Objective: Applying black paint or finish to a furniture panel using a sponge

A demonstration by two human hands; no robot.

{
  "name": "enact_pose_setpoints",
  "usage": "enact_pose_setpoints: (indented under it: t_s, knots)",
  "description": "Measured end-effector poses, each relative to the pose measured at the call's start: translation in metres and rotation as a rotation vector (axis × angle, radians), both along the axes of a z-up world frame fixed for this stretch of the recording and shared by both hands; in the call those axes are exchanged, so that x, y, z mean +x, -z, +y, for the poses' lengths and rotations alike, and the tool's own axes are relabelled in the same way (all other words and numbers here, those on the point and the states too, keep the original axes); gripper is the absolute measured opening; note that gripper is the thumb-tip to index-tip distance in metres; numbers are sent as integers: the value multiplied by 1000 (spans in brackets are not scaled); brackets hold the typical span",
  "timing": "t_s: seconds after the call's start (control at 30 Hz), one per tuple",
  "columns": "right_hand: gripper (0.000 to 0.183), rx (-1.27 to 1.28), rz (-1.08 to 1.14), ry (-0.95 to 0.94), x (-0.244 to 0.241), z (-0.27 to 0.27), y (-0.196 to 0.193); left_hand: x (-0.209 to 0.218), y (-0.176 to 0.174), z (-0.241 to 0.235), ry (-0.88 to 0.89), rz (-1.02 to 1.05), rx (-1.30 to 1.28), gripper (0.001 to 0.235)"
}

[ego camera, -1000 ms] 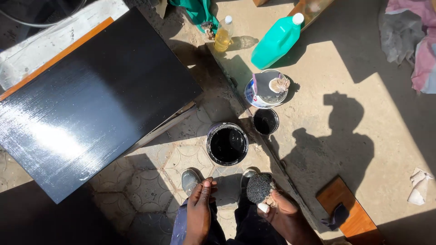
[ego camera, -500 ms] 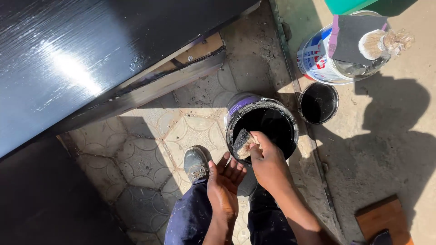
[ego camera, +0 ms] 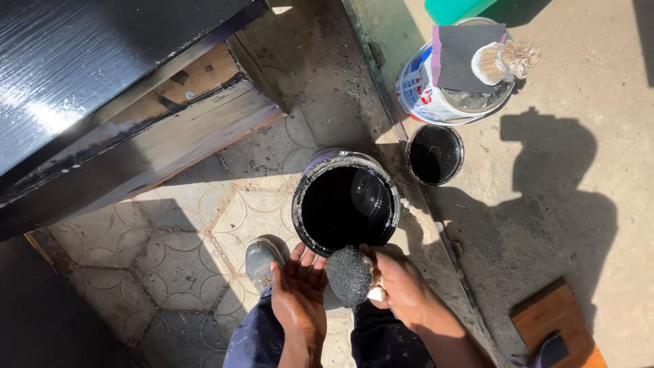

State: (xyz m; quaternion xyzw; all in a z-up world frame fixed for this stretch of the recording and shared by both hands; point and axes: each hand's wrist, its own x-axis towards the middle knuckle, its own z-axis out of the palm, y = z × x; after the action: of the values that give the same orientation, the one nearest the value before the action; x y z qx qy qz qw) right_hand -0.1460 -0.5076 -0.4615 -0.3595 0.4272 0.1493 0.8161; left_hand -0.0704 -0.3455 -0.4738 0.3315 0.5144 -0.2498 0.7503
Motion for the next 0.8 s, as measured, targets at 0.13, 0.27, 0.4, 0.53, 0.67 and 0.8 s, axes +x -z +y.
enact_pose_setpoints:
  t_s: [0.13,0.27,0.4,0.53,0.67,0.8]
  knots:
    - [45,300,60,268,-16,-50,-40,-15,-11,-30,250,321,129,56]
    - [43,607,-175,516,-42,-80,-38,-25,-34,-72,518,451,-15,47]
    - [18,360,-157,455,-84,-112,1,-34,-36,-99,590,267,-45,33]
    - [51,-49,-207,364,-58,-140,10,-45,-24,-115,573,167,-118,27]
    - [59,-292,-101,211,-78,-194,109,-50,-21,-124,609,145,-110,31]
    - [52,-577,-67,164,-62,-233,188,-56,-10,-126,653,137,-120,27]
